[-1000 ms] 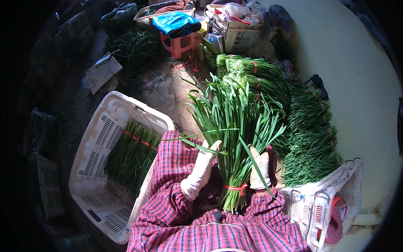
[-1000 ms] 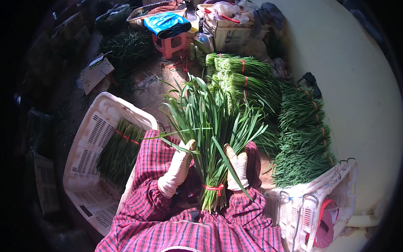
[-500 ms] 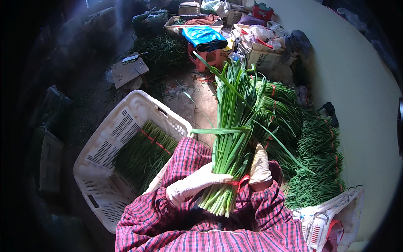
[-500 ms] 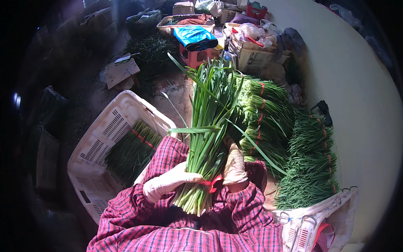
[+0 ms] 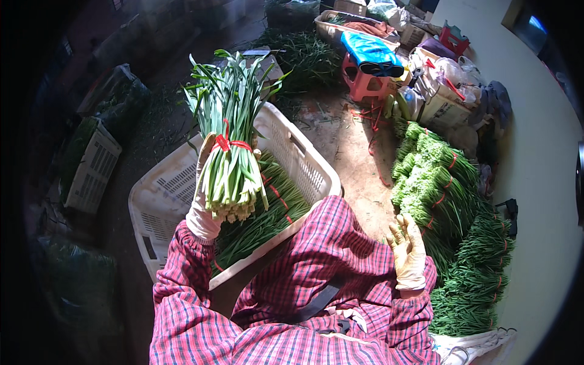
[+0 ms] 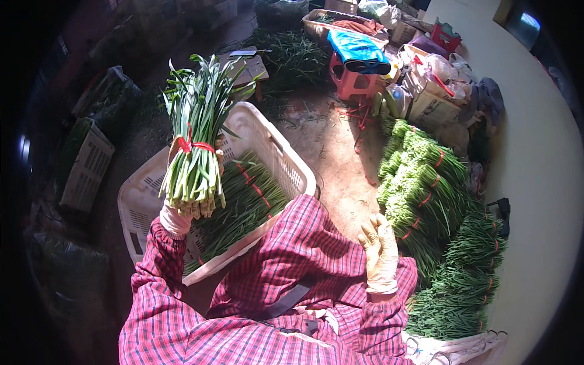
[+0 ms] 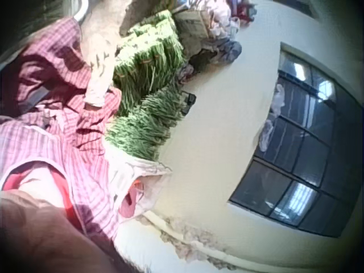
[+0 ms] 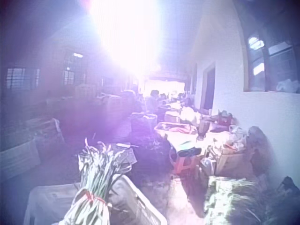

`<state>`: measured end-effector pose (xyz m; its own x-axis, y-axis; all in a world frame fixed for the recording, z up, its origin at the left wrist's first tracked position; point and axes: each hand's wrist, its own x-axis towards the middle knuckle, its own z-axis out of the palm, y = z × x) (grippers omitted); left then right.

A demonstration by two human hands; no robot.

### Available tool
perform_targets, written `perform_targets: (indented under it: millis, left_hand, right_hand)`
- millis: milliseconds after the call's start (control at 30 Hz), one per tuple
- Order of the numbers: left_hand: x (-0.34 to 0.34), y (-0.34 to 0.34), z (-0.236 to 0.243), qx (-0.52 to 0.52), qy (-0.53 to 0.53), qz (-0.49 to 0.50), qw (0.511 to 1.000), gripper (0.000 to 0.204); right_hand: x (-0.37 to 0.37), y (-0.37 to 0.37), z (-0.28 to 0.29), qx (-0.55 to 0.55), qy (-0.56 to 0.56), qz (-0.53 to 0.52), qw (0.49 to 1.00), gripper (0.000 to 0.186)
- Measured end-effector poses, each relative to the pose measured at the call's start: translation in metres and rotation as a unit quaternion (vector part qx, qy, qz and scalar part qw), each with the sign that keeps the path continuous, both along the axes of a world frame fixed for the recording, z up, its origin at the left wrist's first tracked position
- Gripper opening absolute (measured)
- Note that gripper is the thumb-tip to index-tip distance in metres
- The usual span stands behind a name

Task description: The person picks up bundles of green leafy vegetables, adjusts them with both hands, and places them into a white plastic basket. The person repeats this process for multiple bundles throughout the clip.

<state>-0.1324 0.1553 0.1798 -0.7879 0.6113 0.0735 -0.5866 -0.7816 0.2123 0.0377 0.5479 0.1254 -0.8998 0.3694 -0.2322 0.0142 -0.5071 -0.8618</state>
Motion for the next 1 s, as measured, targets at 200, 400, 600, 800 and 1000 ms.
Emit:
perform_targets:
  millis: [200, 400, 600, 800, 1000]
  left_hand:
    - [-0.009, -0.095, -0.056, -0.444, -0.063, 0.137, 0.883, 0.043]
    - [0.013, -0.137, -0.163, -0.731, 0.090, 0.148, 0.661, 0.067]
    - [0.079, -0.165, -0.266, -0.916, 0.233, -0.091, 0.315, 0.093]
    - [0.133, -0.204, -0.321, -0.931, 0.162, -0.192, 0.264, 0.083]
    - [0.137, -0.203, -0.348, -0.921, 0.177, -0.264, 0.225, 0.079]
  right_hand:
    - [0.016, 0.012, -0.041, -0.007, -0.103, -0.012, 0.995, 0.048]
    - [0.001, 0.007, -0.052, -0.012, -0.126, 0.022, 0.992, 0.046]
    - [-0.016, -0.006, -0.056, 0.035, -0.172, 0.025, 0.984, 0.050]
    - [-0.025, -0.008, -0.054, 0.049, -0.165, 0.027, 0.985, 0.045]
    - [-0.037, -0.017, -0.045, 0.071, -0.168, 0.035, 0.983, 0.043]
